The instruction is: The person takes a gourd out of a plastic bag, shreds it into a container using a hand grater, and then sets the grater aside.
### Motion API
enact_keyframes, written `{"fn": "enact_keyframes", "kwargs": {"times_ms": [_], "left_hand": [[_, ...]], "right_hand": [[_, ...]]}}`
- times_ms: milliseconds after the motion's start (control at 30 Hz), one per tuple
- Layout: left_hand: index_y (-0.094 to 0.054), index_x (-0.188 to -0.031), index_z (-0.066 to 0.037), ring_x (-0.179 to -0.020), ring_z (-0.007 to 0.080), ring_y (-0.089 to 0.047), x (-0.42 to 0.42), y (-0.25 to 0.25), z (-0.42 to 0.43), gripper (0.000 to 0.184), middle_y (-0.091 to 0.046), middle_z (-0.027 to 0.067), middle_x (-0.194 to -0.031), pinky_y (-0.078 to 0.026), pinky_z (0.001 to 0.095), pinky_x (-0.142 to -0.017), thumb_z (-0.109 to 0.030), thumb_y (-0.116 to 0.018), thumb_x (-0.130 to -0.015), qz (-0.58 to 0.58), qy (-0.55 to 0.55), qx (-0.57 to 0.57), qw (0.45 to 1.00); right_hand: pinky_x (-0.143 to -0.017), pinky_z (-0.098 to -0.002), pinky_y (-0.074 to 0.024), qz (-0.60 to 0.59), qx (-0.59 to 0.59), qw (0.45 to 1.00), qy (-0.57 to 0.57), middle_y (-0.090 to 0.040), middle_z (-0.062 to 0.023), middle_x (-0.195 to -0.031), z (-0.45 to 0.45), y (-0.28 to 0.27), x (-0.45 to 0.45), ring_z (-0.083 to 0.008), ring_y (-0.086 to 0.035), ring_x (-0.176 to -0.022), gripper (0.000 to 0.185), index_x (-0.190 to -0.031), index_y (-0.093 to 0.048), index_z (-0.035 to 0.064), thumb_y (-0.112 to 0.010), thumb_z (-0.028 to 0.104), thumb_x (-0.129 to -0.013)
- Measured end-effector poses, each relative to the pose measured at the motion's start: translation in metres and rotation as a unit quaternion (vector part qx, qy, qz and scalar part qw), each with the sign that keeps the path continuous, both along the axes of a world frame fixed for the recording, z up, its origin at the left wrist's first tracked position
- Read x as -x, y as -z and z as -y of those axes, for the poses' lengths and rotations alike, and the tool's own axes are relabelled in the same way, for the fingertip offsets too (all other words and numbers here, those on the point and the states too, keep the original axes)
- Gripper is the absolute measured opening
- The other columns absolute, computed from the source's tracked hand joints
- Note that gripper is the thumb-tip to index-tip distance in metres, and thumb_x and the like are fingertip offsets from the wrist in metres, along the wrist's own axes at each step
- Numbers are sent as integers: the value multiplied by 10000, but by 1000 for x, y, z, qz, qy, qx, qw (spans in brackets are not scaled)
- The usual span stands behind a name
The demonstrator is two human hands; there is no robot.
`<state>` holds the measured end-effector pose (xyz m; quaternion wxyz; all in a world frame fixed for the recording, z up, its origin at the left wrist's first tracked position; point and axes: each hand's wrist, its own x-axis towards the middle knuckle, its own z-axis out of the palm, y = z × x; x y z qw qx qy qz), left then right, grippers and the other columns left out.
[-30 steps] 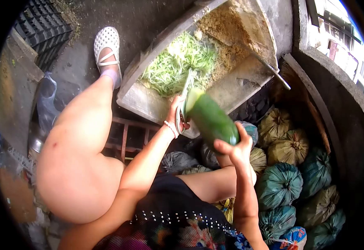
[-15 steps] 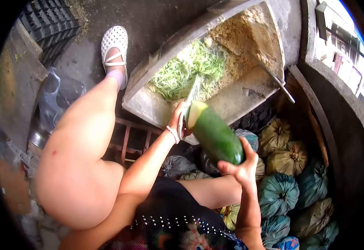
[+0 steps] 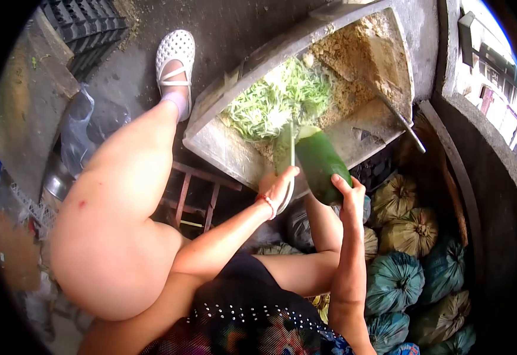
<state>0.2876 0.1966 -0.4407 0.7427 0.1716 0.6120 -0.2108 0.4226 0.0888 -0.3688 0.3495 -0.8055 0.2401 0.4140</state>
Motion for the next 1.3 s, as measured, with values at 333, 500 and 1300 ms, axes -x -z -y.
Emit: {"fn": "enact_keyframes", "kwargs": {"times_ms": [333, 500, 1300], "left_hand": [[-634, -899, 9, -719, 136, -534, 3, 4, -2, 477, -595, 45, -771, -427, 303, -651, -451, -661, -777, 5, -77, -33, 997], [-613, -765, -49, -652, 91, -427, 3, -1, -20, 388, -481, -29, -689, -334, 282, -581, -433, -659, -793, 9, -75, 18, 997], [-529, -1030, -72, -542, 130, -487, 19, 27, -12, 619, -506, 64, -712, -392, 238, -362, -614, -613, -743, 3, -116, 185, 976]], "right_hand": [[-786, -413, -533, 116, 152, 980, -61, -615, -213, -1000, -2, 37, 49, -342, -633, -902, 730, -1209, -495, -138, -777, 333, -728], [-1012, -442, -390, 262, 185, 853, -412, -379, -262, -1360, -7, 32, 64, -411, -439, -1216, 824, -1326, -475, -3, -820, 303, -642], [-774, -304, -505, 118, 105, 981, -113, -680, -151, -939, -4, -23, 19, -176, -626, -833, 707, -1143, -587, -115, -877, 232, -599]]}}
